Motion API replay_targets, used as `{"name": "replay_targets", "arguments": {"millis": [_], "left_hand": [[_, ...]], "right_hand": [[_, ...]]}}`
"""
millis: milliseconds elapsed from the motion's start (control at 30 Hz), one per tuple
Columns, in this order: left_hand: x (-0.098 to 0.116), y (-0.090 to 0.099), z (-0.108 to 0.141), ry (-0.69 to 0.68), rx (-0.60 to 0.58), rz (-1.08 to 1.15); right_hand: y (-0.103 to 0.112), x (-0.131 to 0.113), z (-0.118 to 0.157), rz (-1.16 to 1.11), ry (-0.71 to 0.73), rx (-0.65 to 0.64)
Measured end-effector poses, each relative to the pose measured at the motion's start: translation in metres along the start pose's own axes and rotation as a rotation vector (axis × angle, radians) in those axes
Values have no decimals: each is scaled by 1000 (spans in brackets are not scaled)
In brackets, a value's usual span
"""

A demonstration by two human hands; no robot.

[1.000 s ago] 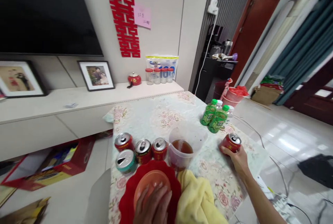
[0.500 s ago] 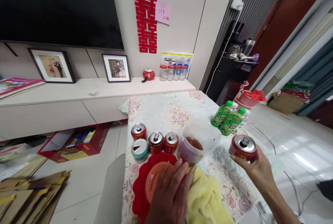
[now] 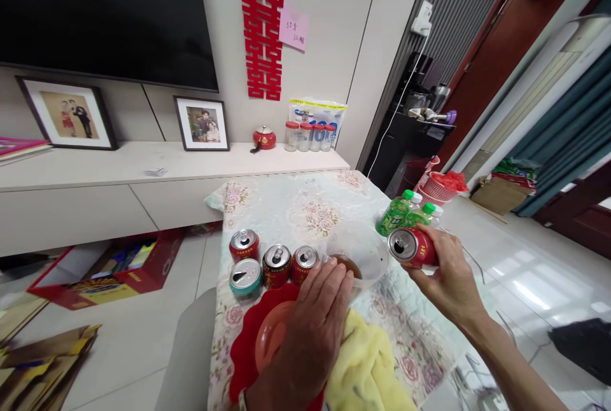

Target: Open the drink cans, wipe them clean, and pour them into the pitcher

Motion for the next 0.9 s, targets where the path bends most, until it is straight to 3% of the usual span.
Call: {"name": "replay_targets", "arguments": {"millis": [300, 900], "left_hand": [[3, 0, 0, 54, 23, 29], [5, -3, 0, 76, 69, 34]], "right_hand": [[-4, -8, -18, 59, 182, -48], [0, -17, -37, 205, 291, -104]]}}
Point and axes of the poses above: each hand's wrist, its own z-axis away from the middle knuckle, its own y-axis out of the back of the hand, x = y × z, the point moved 1 cm from there along -z, towards the middle knuckle, and after that the axes turned 14 degrees about x, right-handed, at the moved point
